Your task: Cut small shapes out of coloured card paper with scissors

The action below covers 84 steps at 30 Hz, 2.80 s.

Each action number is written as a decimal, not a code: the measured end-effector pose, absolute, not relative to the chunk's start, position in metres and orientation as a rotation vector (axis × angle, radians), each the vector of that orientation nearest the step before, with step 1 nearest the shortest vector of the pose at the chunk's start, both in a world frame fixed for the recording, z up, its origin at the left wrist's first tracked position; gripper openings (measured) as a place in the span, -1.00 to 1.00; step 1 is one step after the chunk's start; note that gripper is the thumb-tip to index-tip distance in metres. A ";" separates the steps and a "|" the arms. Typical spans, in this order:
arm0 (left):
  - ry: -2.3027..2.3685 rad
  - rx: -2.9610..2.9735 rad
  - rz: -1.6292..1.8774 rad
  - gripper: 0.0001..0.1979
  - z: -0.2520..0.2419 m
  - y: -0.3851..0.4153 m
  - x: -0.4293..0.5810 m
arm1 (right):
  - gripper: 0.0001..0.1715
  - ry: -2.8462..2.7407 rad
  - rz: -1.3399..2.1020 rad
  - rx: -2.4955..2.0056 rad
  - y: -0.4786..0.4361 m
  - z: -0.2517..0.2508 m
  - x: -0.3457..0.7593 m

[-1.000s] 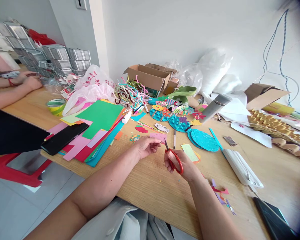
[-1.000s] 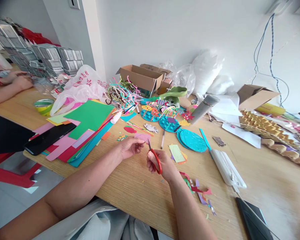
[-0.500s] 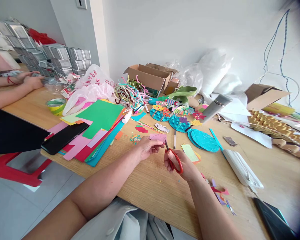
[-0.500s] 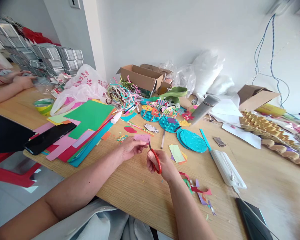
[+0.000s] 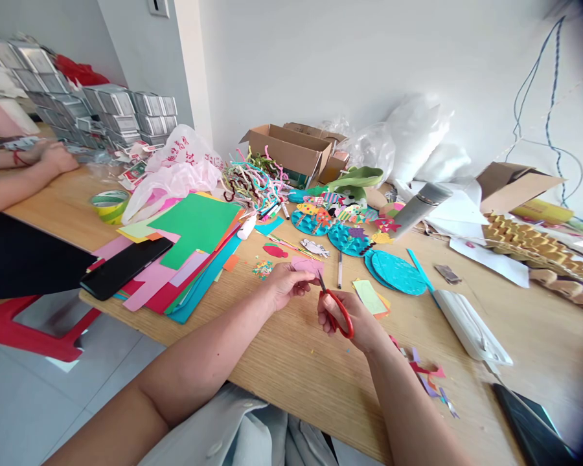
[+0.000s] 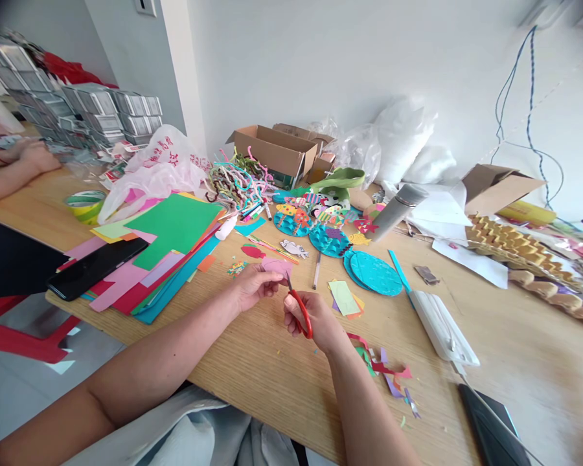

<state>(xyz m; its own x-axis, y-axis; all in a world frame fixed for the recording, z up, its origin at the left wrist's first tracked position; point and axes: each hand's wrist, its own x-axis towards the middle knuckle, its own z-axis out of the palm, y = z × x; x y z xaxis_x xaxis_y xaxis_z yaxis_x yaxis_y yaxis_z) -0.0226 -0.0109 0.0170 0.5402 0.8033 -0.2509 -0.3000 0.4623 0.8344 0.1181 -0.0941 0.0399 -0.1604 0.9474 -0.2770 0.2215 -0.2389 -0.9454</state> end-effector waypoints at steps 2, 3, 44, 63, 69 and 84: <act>0.713 0.831 0.759 -0.84 0.017 -0.011 -0.022 | -0.50 -1.380 1.447 -1.471 -0.094 0.040 0.118; 0.720 0.834 0.762 -0.84 0.017 -0.011 -0.022 | -0.50 -1.388 1.445 -1.470 -0.094 0.040 0.118; 0.707 0.857 0.745 -0.81 0.012 -0.009 -0.022 | -0.48 -1.421 1.446 -1.472 -0.095 0.041 0.120; 0.700 0.849 0.739 -0.81 0.013 -0.009 -0.022 | -0.49 -1.424 1.437 -1.486 -0.094 0.039 0.122; 0.706 0.850 0.729 -0.81 0.013 -0.009 -0.022 | -0.54 -1.418 1.436 -1.497 -0.094 0.039 0.123; 0.688 0.866 0.728 -0.82 0.011 -0.009 -0.022 | -0.57 -1.379 1.443 -1.535 -0.095 0.040 0.122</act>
